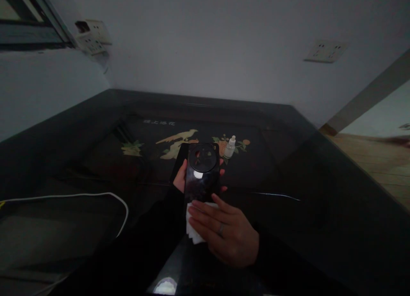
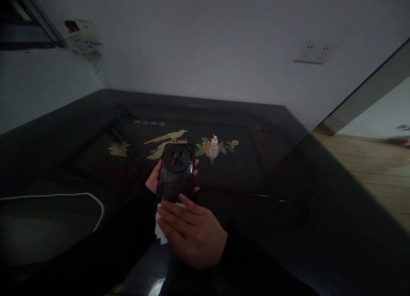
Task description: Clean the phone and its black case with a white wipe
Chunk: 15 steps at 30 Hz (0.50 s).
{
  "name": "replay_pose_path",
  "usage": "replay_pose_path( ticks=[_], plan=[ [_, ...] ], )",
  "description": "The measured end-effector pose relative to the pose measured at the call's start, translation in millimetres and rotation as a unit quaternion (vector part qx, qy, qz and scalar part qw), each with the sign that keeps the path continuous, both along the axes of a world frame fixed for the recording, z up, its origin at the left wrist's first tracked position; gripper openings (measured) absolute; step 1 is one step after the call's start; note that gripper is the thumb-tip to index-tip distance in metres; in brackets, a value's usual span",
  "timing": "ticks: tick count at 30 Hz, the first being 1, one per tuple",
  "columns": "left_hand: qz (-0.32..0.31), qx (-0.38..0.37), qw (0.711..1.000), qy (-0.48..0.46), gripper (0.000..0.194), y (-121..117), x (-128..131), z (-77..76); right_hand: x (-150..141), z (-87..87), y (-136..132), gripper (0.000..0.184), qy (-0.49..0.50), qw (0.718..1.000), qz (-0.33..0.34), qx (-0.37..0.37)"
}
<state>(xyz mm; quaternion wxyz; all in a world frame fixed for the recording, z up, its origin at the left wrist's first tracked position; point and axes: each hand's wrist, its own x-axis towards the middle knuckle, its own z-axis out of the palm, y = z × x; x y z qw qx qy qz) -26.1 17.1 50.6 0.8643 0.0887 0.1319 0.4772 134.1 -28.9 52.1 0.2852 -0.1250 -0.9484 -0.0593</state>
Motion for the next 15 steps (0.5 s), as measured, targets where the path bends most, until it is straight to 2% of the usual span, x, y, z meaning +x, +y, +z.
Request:
replay_pose_path(
  ticks=[3,7,12,15],
  plan=[
    [-0.006,-0.007,1.000,0.006,0.066,-1,4,-4.7,-5,0.2,-1,0.035,-0.017,0.999,-0.030,0.000],
    [-0.016,-0.005,1.000,-0.006,0.069,-4,-1,-9.7,4,2.5,5,0.035,0.028,0.997,-0.074,0.003],
    [0.006,0.008,1.000,-0.007,0.069,0,-3,-5.8,5,0.1,2,0.035,0.022,1.000,-0.019,0.004],
    [0.000,-0.003,1.000,0.002,0.066,0,1,-7.2,-3,-1.1,0,0.035,-0.002,0.999,-0.037,0.004]
  ],
)
